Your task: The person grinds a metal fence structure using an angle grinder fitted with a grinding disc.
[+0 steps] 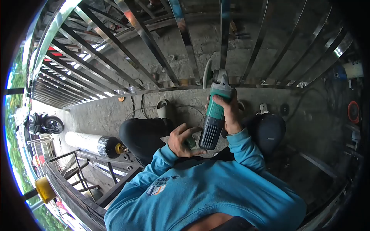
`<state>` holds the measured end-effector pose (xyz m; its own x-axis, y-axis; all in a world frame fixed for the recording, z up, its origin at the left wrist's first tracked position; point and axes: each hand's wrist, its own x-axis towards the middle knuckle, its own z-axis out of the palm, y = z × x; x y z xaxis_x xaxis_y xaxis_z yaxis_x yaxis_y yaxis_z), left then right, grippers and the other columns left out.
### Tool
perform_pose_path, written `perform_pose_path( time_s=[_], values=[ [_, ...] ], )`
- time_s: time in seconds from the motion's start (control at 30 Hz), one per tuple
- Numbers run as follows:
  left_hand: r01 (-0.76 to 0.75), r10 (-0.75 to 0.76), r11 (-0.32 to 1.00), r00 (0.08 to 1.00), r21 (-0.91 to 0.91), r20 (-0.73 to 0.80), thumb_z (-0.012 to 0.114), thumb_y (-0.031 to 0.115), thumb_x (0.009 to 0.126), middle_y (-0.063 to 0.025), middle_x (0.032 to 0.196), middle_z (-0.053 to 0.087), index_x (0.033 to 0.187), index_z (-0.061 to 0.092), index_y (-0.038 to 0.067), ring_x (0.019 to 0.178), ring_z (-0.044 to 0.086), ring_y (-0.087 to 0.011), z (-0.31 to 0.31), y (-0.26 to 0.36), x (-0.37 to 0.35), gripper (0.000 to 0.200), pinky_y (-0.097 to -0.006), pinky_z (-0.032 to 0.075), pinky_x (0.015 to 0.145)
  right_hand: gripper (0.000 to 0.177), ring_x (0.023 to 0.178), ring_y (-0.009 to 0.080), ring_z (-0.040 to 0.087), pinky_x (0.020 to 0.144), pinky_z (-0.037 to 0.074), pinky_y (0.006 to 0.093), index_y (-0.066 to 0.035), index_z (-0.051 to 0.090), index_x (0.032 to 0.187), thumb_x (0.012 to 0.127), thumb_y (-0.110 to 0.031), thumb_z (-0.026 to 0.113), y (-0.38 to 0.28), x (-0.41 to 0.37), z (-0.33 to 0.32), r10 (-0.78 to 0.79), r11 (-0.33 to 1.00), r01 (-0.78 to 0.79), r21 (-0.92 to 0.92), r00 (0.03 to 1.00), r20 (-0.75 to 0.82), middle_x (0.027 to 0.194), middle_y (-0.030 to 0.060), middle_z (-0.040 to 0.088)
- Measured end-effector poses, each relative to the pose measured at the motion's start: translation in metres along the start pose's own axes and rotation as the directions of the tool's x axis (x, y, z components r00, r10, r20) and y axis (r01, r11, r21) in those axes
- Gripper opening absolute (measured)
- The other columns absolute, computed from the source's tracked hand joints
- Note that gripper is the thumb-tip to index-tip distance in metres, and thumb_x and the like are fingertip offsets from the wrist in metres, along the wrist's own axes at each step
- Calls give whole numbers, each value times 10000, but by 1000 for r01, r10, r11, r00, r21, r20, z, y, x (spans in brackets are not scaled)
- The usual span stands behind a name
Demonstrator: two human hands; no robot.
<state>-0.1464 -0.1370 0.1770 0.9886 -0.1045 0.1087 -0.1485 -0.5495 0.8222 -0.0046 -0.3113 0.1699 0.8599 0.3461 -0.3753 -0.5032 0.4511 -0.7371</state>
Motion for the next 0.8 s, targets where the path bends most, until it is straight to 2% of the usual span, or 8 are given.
perform_pose_path(
  time_s=[0.07,0.13,0.23,0.37,0.43,0.57,0.63,0.8],
  values=[
    [-179,185,965,983,192,-9,918,404,540,-116,818,569,1093,671,21,693,583,-270,2,-5,-2,717,-376,486,630,520,710,266,682,614,596,396,-36,462,1253,825,-142,737,1,1,1,4,1000,-4,1,1000,-6,934,167,638],
    [-196,203,955,979,221,-6,894,386,549,-109,832,582,1108,689,42,692,579,-260,2,-12,-6,688,-377,486,633,633,720,267,674,617,599,397,-74,330,1295,815,-87,743,0,1,2,90,994,-90,67,996,4,951,174,613],
    [-264,299,923,950,281,-91,846,394,595,-110,866,600,1083,712,48,707,584,-255,4,-13,-11,613,-372,484,633,594,702,269,675,611,601,396,-56,357,1271,821,-109,741,5,4,1,138,979,-146,142,988,68,924,169,618],
    [-239,283,940,945,243,-164,848,385,586,-108,880,600,1081,712,51,709,587,-256,9,-12,-17,612,-374,485,633,572,674,264,673,599,600,390,-39,373,1256,827,-128,741,16,7,-1,166,969,-182,169,981,105,899,165,621],
    [-217,257,945,955,247,-145,850,383,582,-104,891,602,1080,715,65,715,592,-260,8,-14,-16,606,-377,489,637,418,660,247,677,596,590,374,7,516,1128,829,-197,725,17,6,3,103,994,-105,39,993,53,846,148,638],
    [-173,211,942,972,289,-106,853,382,581,-99,893,599,1075,719,80,724,598,-264,4,-24,-19,595,-383,493,643,382,637,240,671,575,581,370,1,533,1095,822,-177,732,32,9,3,68,998,-67,22,996,-55,830,140,635],
    [-199,243,931,963,307,-114,868,406,516,-91,862,558,1081,714,114,704,562,-268,1,-26,-19,654,-392,473,634,371,634,237,669,569,578,366,-6,537,1086,815,-160,738,36,8,5,79,996,-75,38,990,-118,825,136,631],
    [-169,218,932,968,322,-123,870,470,550,-90,864,574,1064,725,100,723,587,-265,-1,-27,-21,650,-394,486,640,385,639,239,665,577,582,373,-16,527,1099,810,-151,744,36,8,9,90,996,-85,42,985,-146,835,133,621]
  ],
)
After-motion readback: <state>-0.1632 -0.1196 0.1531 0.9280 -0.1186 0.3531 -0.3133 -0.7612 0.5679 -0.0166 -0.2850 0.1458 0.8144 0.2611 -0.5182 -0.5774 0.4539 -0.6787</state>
